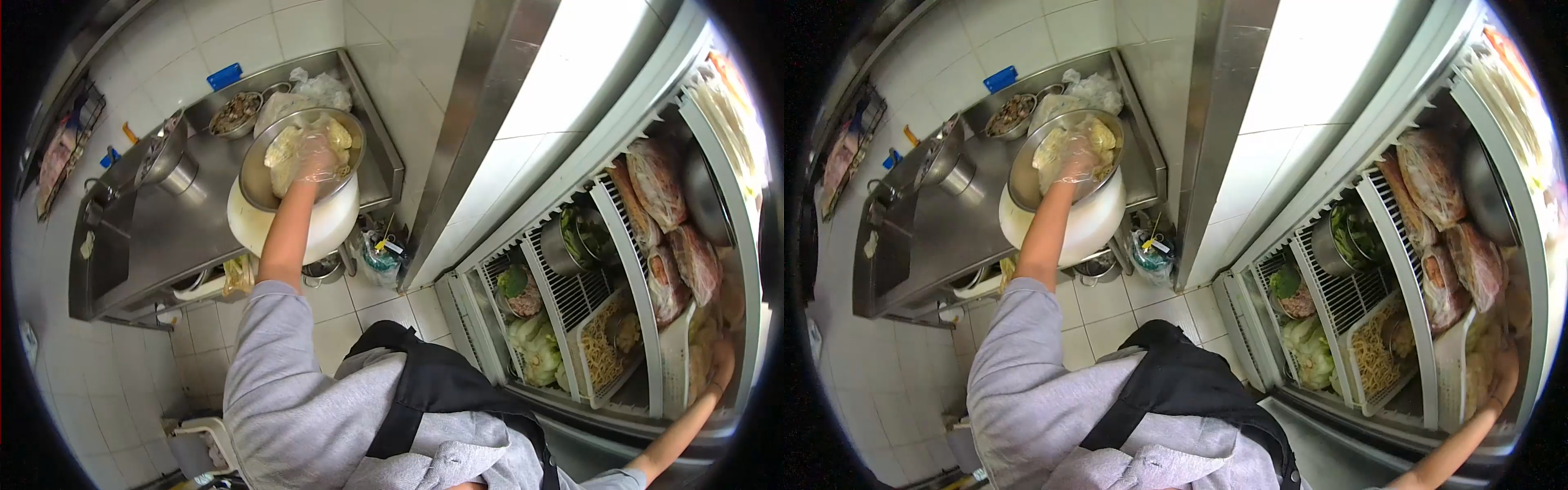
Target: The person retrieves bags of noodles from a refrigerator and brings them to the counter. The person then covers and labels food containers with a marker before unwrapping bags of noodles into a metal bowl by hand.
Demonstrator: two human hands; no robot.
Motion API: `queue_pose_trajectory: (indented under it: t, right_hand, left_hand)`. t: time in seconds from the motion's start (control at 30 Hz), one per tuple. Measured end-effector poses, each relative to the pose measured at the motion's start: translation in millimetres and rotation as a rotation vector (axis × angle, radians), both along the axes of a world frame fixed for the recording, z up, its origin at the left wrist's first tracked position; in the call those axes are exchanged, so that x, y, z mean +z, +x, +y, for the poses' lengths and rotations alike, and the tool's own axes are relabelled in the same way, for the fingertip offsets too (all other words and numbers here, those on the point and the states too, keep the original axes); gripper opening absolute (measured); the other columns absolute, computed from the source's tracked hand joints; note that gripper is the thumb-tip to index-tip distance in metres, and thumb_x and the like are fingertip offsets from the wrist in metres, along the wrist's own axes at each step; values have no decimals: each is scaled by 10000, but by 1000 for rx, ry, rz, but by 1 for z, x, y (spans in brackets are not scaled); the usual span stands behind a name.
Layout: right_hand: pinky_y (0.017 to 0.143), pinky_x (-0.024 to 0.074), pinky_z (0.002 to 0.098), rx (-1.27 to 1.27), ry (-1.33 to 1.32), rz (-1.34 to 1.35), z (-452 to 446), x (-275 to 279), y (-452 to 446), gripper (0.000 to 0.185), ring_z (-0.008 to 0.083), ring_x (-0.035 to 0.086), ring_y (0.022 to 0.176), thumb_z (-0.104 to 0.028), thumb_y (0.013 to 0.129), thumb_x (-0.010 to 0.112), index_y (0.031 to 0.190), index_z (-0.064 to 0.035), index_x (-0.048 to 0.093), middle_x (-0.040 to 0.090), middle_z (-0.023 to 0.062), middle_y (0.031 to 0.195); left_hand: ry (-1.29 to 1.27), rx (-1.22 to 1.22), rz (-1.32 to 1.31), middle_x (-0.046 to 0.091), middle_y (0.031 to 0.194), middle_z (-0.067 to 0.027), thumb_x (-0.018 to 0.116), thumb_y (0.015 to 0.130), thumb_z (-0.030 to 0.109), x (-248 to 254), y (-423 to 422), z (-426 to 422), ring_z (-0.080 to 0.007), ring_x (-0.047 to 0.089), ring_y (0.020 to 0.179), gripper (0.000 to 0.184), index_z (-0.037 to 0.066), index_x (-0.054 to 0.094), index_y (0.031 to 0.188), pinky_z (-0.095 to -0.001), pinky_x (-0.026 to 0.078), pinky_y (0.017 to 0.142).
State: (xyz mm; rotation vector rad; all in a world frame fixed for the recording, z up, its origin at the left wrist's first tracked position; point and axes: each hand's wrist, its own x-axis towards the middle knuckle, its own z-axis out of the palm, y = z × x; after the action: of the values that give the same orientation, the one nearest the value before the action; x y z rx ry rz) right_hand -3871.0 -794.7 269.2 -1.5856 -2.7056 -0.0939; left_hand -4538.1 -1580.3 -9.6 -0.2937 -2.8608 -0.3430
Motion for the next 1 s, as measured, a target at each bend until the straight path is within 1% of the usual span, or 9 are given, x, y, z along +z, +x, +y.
queue_pose_trajectory:
  t: [0.1, 0.33, 0.47, 0.6, 0.67, 0.73, 0.8, 0.9, 1.0]
  right_hand:
    - [993, 370, 395, 89, -22, 252, -87, 3, -36, 526, 373, 415, 1233, -195, 879, 528, 1359, -35, 382, 418, 227, 1355]
    - [970, 394, 389, 554, 468, 366, -355, 18, -126, 498, 302, 476, 1195, -86, 859, 575, 1333, -47, 430, 506, 178, 1278]
    - [916, 428, 402, 809, 19, 642, -483, -13, -208, 546, 311, 539, 1087, 16, 637, 714, 1162, -50, 582, 590, 139, 1138]
    - [1014, 332, 471, 1403, -262, 503, -560, -89, -303, 914, 374, 391, 1229, -71, 555, 788, 1363, -43, 363, 418, 188, 1298]
    - [932, 423, 477, 1465, 12, 416, -591, -120, -336, 622, 379, 429, 1190, -91, 774, 516, 1372, -43, 353, 467, 211, 1239]
    - [845, 481, 426, 1439, 10, 511, -597, -143, -349, 590, 328, 500, 1105, -101, 745, 544, 1321, -51, 427, 540, 158, 1136]
    - [798, 504, 377, 1496, -95, 690, -583, -154, -353, 518, 277, 547, 1013, -86, 703, 584, 1218, -58, 530, 581, 105, 1036]
    - [774, 516, 347, 1460, -96, 867, -555, -153, -346, 509, 273, 587, 941, -97, 594, 687, 1094, -56, 605, 606, 91, 990]
    - [777, 521, 347, 1396, 43, 990, -516, -134, -330, 472, 282, 596, 934, -120, 609, 685, 1073, -59, 623, 611, 88, 984]
  left_hand:
    - [-190, 148, 186, 536, 1237, -198, 745, 649, 279, -40, -47, -13, -352, 502, 1152, 869, 76, 342, 1392, -414, 396, 971]
    - [617, 83, 189, 629, 1030, -180, 663, 669, 162, 14, 3, -53, -286, 617, 931, 549, 77, 515, 1190, -367, 482, 803]
    - [711, -23, 153, 634, 1022, -140, 680, 623, 87, 95, 126, -29, -220, 613, 942, 514, 97, 534, 1116, -342, 484, 816]
    - [940, -359, 55, 609, 1000, -72, 720, 554, -31, 93, 226, 14, -180, 586, 957, 512, 50, 551, 1031, -324, 483, 851]
    - [1032, -415, -79, 609, 969, -95, 754, 556, 25, 78, 261, 28, -197, 598, 913, 514, 57, 549, 1027, -326, 484, 806]
    - [837, -480, 81, 610, 973, -92, 813, 570, 79, 97, 286, 42, -217, 606, 916, 571, 50, 511, 1054, -329, 490, 784]
    - [1297, -537, -116, 599, 1050, -78, 841, 577, 127, 79, 281, 45, -221, 607, 919, 620, 59, 498, 1090, -325, 496, 764]
    - [1084, -957, -144, 569, 1137, -79, 843, 597, 176, 102, 240, 15, -205, 596, 968, 647, 83, 488, 1129, -313, 501, 765]
    - [681, -437, -24, 506, 1271, -98, 814, 650, 212, 118, 164, -15, -247, 458, 1198, 704, 82, 470, 1250, -409, 398, 975]
